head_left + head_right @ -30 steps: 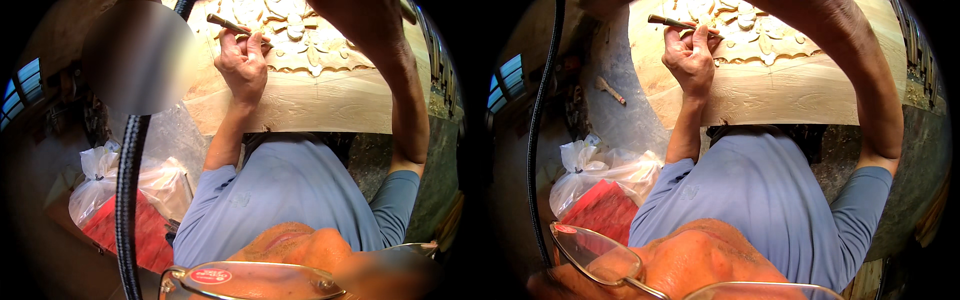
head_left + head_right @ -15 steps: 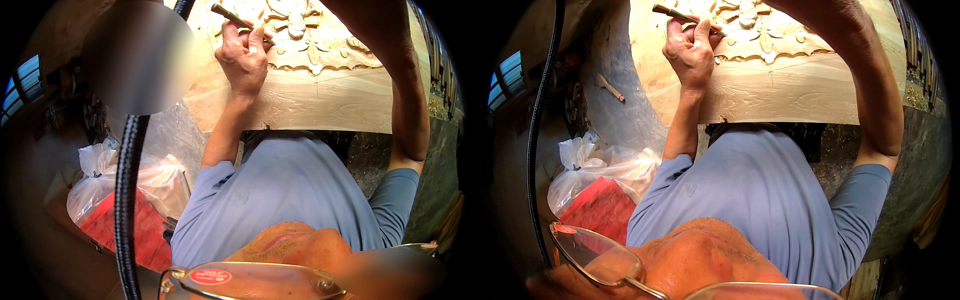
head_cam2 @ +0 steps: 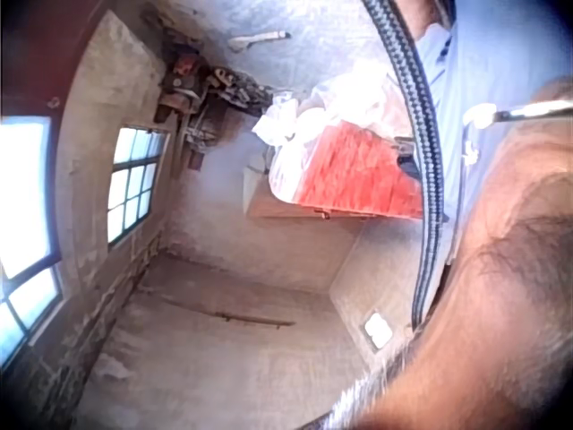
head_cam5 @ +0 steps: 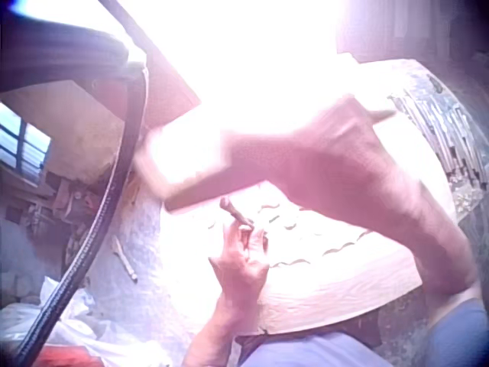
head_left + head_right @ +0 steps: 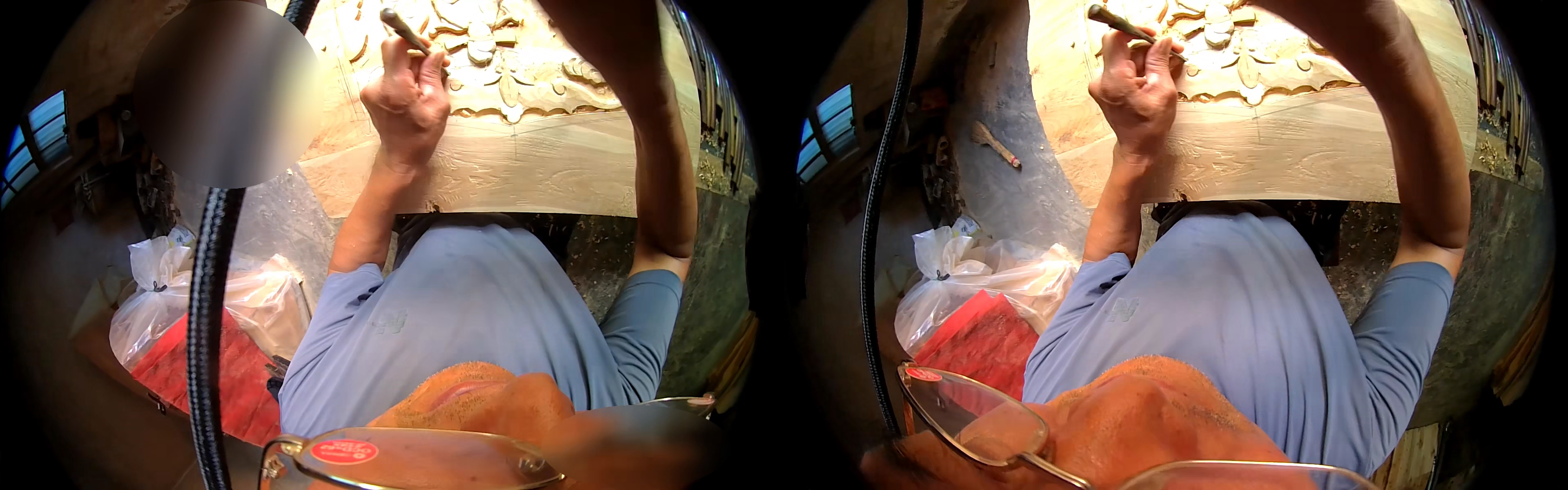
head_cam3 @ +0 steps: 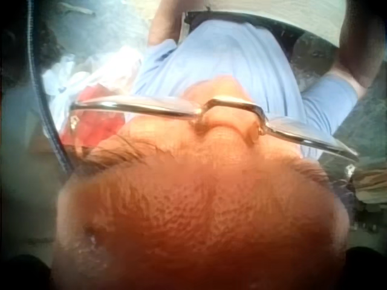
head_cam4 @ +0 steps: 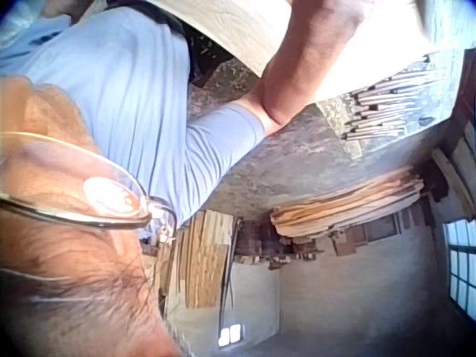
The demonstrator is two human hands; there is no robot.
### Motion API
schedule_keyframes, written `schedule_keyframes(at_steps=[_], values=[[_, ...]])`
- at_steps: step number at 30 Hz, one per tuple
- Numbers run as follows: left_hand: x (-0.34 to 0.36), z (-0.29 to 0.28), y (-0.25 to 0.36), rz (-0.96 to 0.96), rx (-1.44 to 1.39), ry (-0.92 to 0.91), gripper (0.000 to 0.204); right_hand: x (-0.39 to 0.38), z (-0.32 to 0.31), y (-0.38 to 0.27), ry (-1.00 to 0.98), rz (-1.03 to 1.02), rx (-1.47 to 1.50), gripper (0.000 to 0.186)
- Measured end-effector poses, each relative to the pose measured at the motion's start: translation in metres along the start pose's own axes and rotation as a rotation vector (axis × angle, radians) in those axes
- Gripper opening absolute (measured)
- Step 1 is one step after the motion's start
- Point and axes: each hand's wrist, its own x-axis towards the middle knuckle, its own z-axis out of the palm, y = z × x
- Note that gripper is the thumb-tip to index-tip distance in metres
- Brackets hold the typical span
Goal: The person carves detailed designs into a wooden plank using a chisel and a wooden mallet, occasionally moving the board to access different sections.
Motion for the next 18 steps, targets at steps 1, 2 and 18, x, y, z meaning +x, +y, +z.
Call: schedule_keyframes(at_steps=[1,2,18], values=[[-0.003,0.001,-0.003,0.08,0.083,0.001,0.015,0.0,0.0,0.0,0.002,0.0,0.004,0.043],[-0.005,0.002,-0.004,0.107,0.15,0.01,0.019,0.001,-0.002,0.003,0.016,0.013,0.023,0.043],[0.001,-0.006,-0.004,0.134,0.117,-0.052,0.014,-0.003,-0.007,0.01,-0.031,0.026,0.032,0.04]])
